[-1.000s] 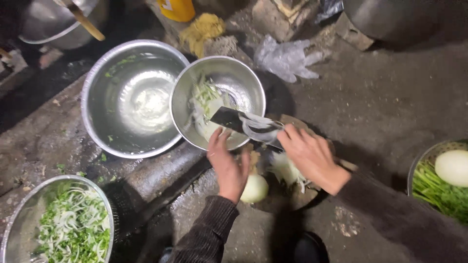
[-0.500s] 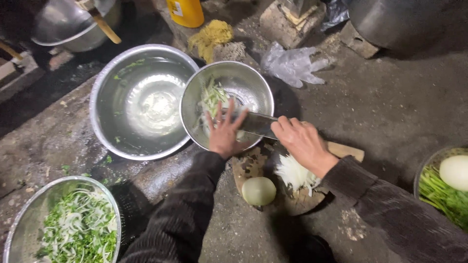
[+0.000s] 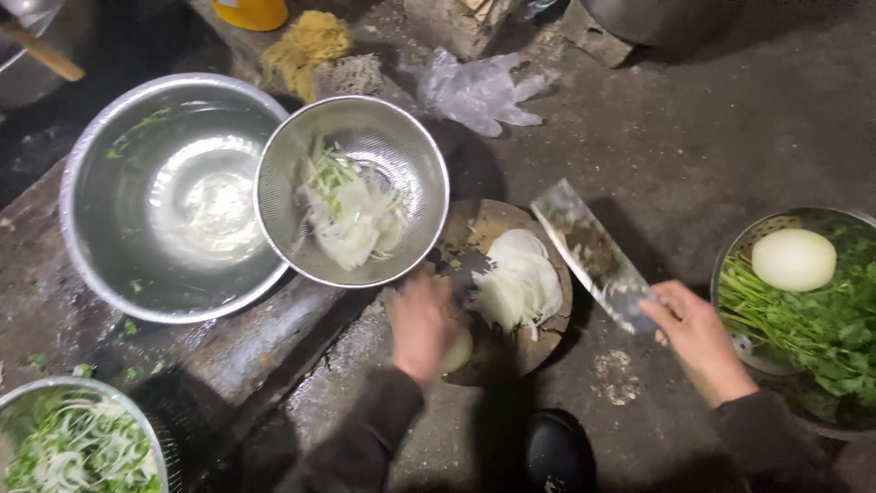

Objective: Slicing onions with a cleaver on a wooden board and placing them in a bowl

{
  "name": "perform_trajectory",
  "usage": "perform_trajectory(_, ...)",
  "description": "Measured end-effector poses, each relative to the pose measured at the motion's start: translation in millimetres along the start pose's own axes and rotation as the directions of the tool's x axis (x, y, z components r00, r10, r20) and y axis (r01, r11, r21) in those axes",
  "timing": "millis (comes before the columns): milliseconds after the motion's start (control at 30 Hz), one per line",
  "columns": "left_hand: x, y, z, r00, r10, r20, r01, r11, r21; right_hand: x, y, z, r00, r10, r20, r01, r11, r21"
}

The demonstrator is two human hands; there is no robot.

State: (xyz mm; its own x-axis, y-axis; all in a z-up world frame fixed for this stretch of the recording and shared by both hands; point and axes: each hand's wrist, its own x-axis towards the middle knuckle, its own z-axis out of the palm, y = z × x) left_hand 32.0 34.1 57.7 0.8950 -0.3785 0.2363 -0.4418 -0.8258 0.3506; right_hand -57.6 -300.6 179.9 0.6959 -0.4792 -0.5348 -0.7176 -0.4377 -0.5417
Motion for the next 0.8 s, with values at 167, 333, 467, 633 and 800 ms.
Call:
perform_trajectory(167,-10.6,78.2,25.0,0.844,-0.187,0.503,0.232,0.972,-0.028,34.3,74.4,19.3,0.994,-0.099,0.039,0.096,0.993,0.071)
perform_trajectory(333,-6.2,101.2,36.2,0.729,-0.325,0.602,0.494,0.859,-0.135,37.7,81.0,21.1,0.994,-0.064,0.086,0.056,0.994,0.096)
perform_trajectory(467,-1.5,113.2,46.0,0.719,-0.471,0.510,0.658,0.697,-0.284,33.8,79.8,30.8,0.988,-0.061,0.142,0.039,0.987,0.154)
perform_trajectory(633,23.2,116.5,53.4,0.699,-0.535,0.474,0.704,0.631,-0.326,31.8,92.4,51.6,0.981,-0.052,0.187,0.028,0.991,0.133)
perform_trajectory(800,45.4,116.8,65.1,0.631,-0.593,0.501,0.761,0.598,-0.250,22.0,88.0,61.9,0.965,-0.148,0.215,0.098,0.969,0.226)
